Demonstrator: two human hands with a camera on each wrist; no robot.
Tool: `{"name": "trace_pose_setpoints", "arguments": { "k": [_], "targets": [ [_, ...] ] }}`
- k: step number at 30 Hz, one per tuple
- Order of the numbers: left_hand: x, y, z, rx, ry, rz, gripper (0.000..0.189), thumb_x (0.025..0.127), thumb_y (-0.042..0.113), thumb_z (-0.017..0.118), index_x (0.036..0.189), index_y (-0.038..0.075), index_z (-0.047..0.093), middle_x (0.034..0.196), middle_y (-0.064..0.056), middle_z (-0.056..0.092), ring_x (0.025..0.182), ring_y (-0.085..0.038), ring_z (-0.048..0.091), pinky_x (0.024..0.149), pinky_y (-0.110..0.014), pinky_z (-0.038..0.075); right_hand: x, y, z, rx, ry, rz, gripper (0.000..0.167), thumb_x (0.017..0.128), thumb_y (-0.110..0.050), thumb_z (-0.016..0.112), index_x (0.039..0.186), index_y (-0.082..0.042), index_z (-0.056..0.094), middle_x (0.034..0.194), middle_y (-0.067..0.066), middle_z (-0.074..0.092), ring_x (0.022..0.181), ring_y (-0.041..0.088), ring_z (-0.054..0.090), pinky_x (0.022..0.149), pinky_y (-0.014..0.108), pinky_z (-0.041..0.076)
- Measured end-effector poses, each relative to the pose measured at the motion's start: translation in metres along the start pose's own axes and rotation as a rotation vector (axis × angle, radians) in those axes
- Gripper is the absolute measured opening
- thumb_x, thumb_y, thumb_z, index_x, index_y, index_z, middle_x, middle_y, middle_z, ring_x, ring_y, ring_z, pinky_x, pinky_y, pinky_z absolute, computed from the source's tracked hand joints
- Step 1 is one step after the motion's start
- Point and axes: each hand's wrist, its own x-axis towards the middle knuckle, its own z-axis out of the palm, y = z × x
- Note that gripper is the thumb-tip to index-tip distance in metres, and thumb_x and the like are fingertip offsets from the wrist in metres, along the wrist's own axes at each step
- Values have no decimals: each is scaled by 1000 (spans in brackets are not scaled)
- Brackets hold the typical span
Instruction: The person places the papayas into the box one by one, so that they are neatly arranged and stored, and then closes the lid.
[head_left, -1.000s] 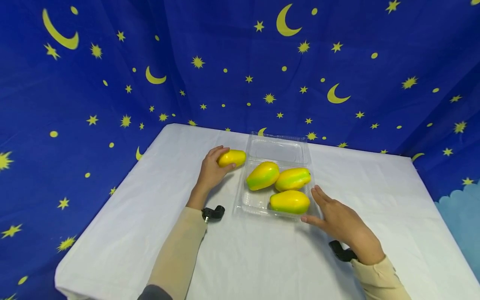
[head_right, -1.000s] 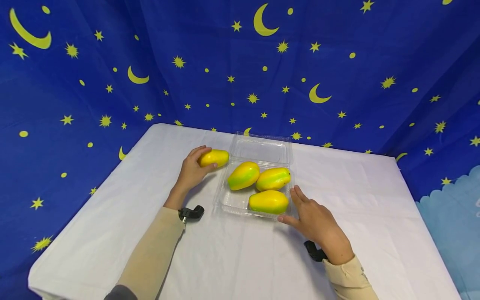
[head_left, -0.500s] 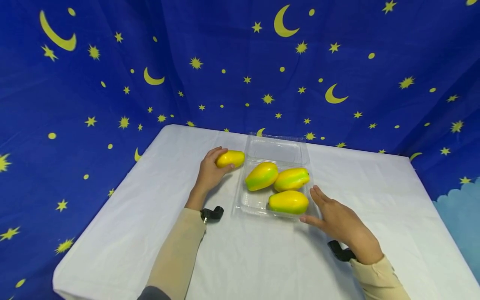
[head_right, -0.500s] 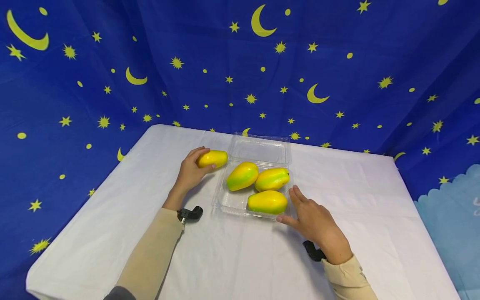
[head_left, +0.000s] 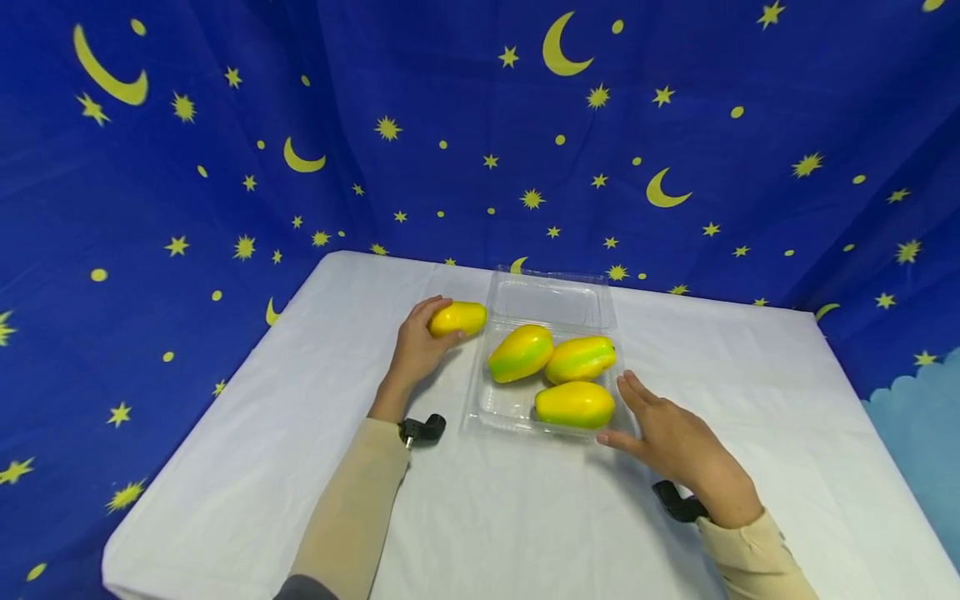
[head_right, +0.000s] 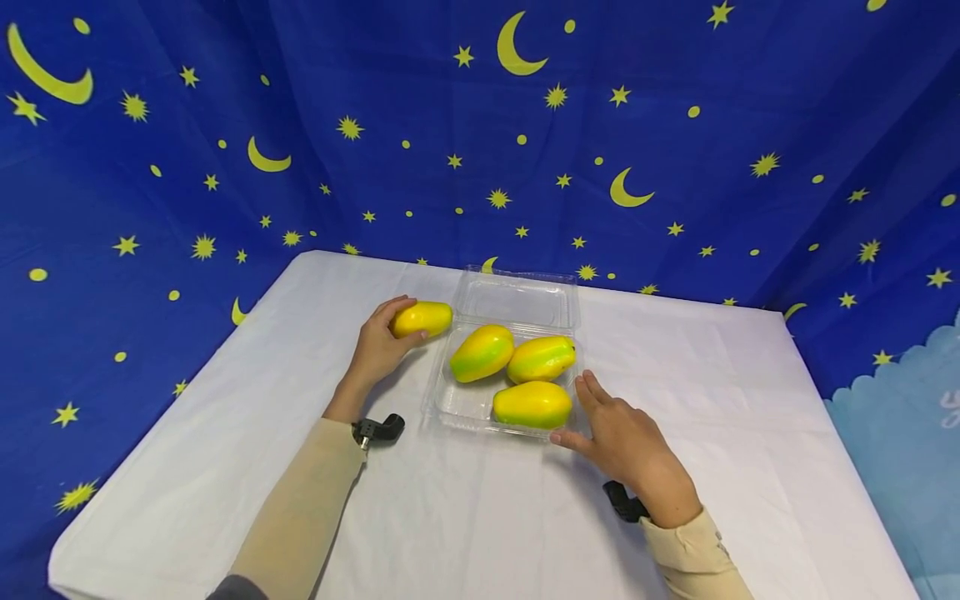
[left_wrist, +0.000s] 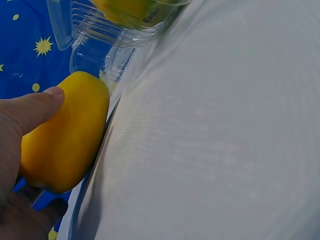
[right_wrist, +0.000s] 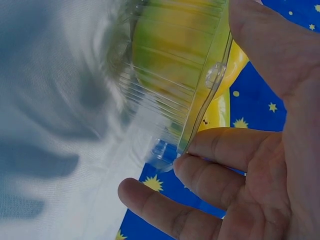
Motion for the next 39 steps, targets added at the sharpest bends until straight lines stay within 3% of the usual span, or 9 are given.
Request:
{"name": "trace_pose_setpoints", "arguments": {
  "k": [19, 31, 39],
  "targets": [
    [-1, 0, 0, 1, 15, 2, 57, 84, 16, 80, 137, 14, 59, 144, -9, 55, 137, -28, 50, 118, -43, 36, 0, -1, -1, -4, 1, -5, 94, 92, -62, 59, 155, 2, 30, 161, 25, 27, 129, 49, 53, 99, 61, 48],
    [0, 2, -6, 47, 49, -45, 58, 86, 27, 79, 139, 16, 57, 140, -10, 57, 130, -29, 54, 112, -48, 41, -1, -1, -1, 0, -3, 1, 95, 92, -63, 59, 155, 2, 30, 162, 24, 27, 128, 49, 54, 99, 61, 48],
    [1, 5, -12, 19, 66, -70, 59, 85, 31, 79, 138, 17, 57, 138, -10, 57, 127, -29, 54, 109, -49, 43, -1, 0, 0, 5, -14, 3, 97, 92, -65, 57, 155, 2, 28, 162, 25, 24, 131, 49, 51, 101, 62, 47]
  ]
}}
